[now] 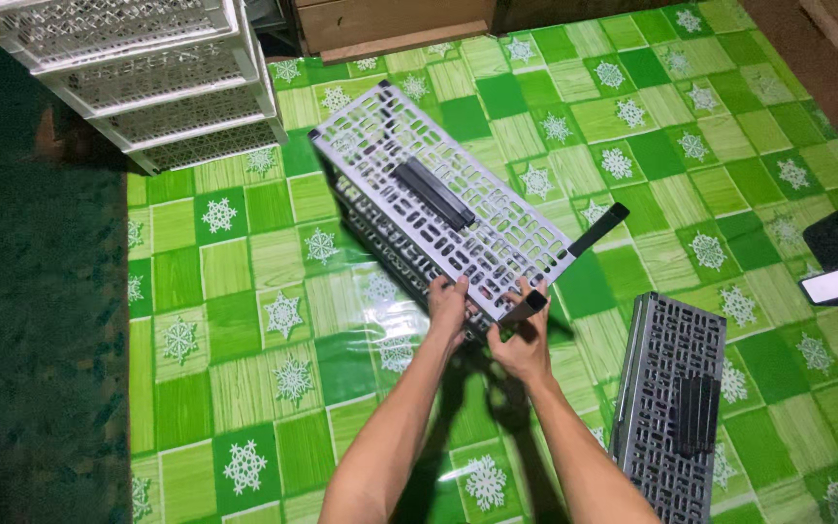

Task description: The person assembles a plastic storage rack by inserting black legs into the gray shelf units. They handle the shelf and legs, aligning and pushing them into place.

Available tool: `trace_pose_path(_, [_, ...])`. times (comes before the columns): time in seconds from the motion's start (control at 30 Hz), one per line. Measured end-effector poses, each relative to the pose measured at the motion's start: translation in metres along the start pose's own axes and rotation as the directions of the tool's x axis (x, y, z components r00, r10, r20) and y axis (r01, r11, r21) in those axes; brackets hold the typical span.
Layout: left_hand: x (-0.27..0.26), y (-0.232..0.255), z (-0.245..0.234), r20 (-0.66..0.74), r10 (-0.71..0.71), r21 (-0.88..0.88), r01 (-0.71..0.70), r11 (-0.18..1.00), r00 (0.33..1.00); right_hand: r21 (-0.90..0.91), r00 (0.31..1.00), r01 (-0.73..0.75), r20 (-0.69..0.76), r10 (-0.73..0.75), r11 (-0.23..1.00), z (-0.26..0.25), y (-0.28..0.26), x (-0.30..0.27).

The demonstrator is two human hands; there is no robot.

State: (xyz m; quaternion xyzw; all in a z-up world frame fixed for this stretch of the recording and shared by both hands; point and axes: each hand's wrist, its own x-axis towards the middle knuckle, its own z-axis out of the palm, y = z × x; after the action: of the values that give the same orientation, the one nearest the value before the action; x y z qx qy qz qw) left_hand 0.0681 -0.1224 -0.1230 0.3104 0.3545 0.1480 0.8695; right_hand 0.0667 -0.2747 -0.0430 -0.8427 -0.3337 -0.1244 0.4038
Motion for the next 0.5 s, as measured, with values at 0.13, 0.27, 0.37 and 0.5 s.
trace_pose_path(0.13, [-0.012, -0.014, 0.004, -0.005, -0.012, -0.013, 0.011, 1.0, 1.0, 0.034, 0.993, -0.099, -0.059, 0.101, 0.994, -0.001, 0.006, -0.004])
trace_pose_path(0.27, [-0.006, -0.014, -0.001, -0.032, -0.028, 0.075, 0.03, 0.997, 0.999, 0.052, 0.961, -0.222, -0.155, 0.228, 0.974, 0.004, 0.004, -0.009])
trace_pose_path(0.37, [0.005, -0.001, -0.019, -0.008, 0.037, 0.223, -0.034, 0.974, 0.999, 0.002, 0.893, -0.32, -0.333, 0.302, 0.947, 0.016, -0.005, -0.02])
trace_pose_path(0.5, [0.025, 0.03, -0.043, -0.059, 0.101, 0.292, -0.08, 0.953, 0.993, -0.074, 0.715, -0.586, -0.515, 0.472, 0.807, 0.039, -0.019, -0.038])
